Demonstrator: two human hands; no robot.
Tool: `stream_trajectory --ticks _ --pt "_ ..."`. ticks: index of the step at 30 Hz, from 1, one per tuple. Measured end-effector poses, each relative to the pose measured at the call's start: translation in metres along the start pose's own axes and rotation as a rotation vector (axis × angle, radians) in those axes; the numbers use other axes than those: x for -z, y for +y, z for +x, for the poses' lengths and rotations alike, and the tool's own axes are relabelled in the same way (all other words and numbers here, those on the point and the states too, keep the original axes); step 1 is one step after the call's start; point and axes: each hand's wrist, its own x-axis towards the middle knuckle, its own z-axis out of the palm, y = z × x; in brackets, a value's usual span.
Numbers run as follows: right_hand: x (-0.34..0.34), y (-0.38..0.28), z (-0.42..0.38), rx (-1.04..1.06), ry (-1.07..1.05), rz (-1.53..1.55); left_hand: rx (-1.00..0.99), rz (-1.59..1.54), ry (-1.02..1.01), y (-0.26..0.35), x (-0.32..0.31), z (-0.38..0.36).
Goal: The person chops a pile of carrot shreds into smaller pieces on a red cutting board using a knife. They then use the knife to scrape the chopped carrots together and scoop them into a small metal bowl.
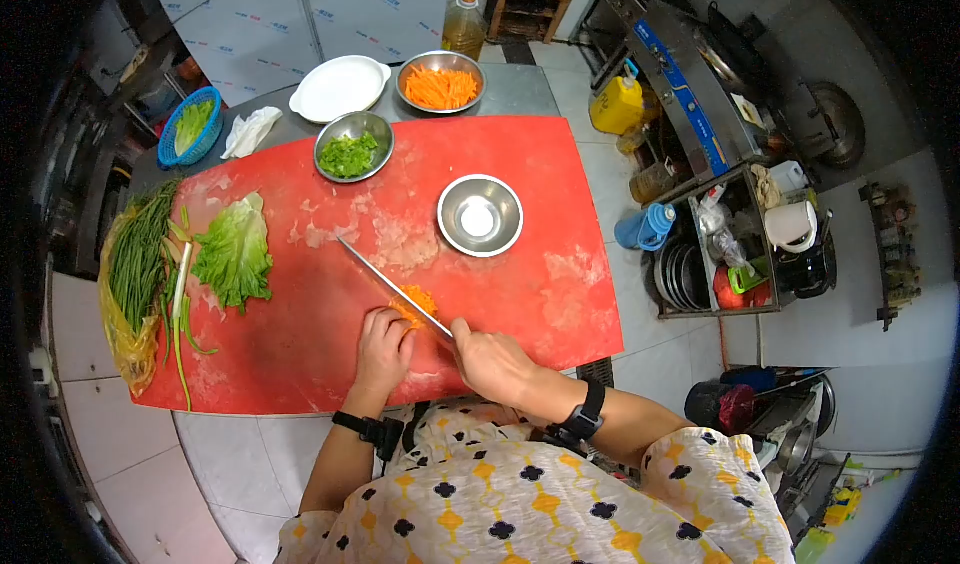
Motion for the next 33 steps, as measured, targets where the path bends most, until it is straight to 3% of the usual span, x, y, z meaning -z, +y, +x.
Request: stream_trajectory --ticks 10,19,30,33 --pt "-0.009 0.0 0.009 0.001 -0.118 -0.069 0.016 0.013 0.071 -0.006 -0.006 -0.002" --pt "-0.015 0.009 0.009 0.056 0.06 0.023 0.03 -0.002 0.109 0.0 -0.004 -0.003" --pt "0.004 -0.005 0.002 -0.001 -0.18 -0.116 0.028 0.034 0.07 -0.006 -0.011 0.0" --pt "-0.02 0.007 0.013 0.045 -0.085 -0.072 0.044 0.047 0.058 -0.006 -0.01 -0.001"
